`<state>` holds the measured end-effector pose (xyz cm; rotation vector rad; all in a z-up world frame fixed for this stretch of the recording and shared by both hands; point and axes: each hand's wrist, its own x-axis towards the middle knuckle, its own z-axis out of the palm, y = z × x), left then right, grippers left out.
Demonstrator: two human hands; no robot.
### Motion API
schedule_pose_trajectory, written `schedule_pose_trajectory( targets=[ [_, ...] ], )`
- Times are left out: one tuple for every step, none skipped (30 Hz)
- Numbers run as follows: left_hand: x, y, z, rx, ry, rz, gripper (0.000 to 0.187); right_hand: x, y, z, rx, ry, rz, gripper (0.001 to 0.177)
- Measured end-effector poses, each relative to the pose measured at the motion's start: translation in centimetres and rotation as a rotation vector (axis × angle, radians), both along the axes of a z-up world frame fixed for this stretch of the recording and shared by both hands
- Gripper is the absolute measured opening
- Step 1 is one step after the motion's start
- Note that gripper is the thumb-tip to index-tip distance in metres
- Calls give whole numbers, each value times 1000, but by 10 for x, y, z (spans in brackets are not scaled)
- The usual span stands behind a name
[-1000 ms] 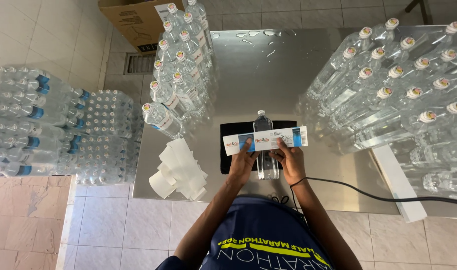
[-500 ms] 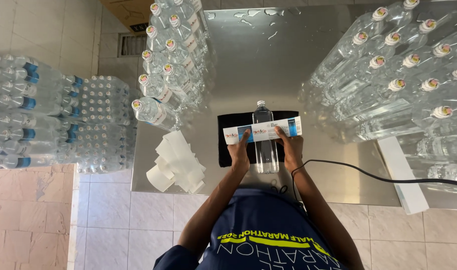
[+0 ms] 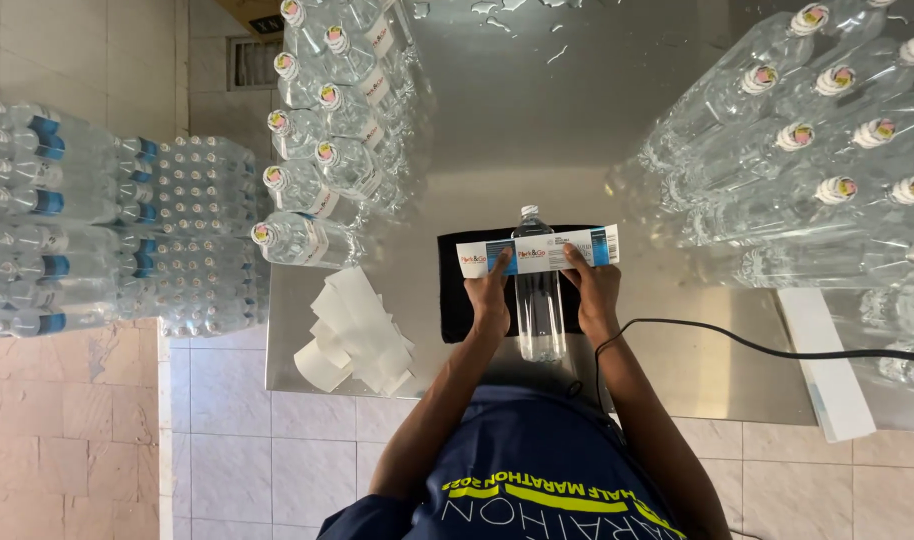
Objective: Manually applying labels to plastic water bottles on a production table
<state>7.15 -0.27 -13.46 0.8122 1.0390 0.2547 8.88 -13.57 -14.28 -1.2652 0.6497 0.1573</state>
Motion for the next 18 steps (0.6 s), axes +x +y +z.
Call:
schedule_pose_trajectory(
  targets=[
    [0, 1, -1, 0, 2, 0, 97, 1, 0, 0, 0, 2, 0, 39],
    [1, 3, -2, -9, -9, -7, 98, 2, 1, 0, 8, 6, -7, 40],
    [-3, 3, -2, -19, -12, -14, 99, -1, 0, 1, 14, 18, -12, 40],
    [0, 4, 1, -20, -4, -13, 99, 2, -1, -4, 13, 26, -12, 40],
    [0, 4, 3, -3, -23, -52, 96, 1, -3, -10, 24, 24, -13, 40],
    [0, 5, 6, 14, -42, -91, 93, 1, -4, -16, 35, 22, -14, 41],
    [0, 5, 10, 13, -38, -93, 93, 0, -5, -18, 35, 26, -16, 41],
    [1, 4, 14, 20, -27, -90, 93, 0, -5, -19, 39, 32, -19, 41],
    [2, 3, 18, 28, -18, -89, 94, 0, -6, -20, 44, 37, -22, 41],
    [2, 5, 13, 27, -16, -92, 94, 1, -5, -17, 44, 39, -26, 41],
    [0, 6, 8, 27, -23, -89, 83, 1, -4, -14, 41, 32, -24, 41],
    [-1, 8, 4, 27, -31, -87, 72, 1, -3, -11, 38, 26, -22, 42],
    [-1, 8, 1, 27, -30, -87, 72, 1, -3, -10, 38, 26, -23, 42],
    [-1, 8, -2, 30, -36, -96, 71, 2, -3, -9, 34, 21, -18, 41],
    [-2, 9, -5, 33, -41, -105, 70, 1, -2, -8, 32, 17, -13, 41],
    [-2, 7, -9, 34, -40, -105, 70, 1, -3, -10, 33, 19, -13, 41],
    [-2, 7, -13, 33, -30, -96, 71, 0, -3, -12, 26, 15, -8, 41],
    [-2, 7, -17, 31, -20, -86, 71, 0, -3, -14, 19, 10, -4, 41]
  ],
)
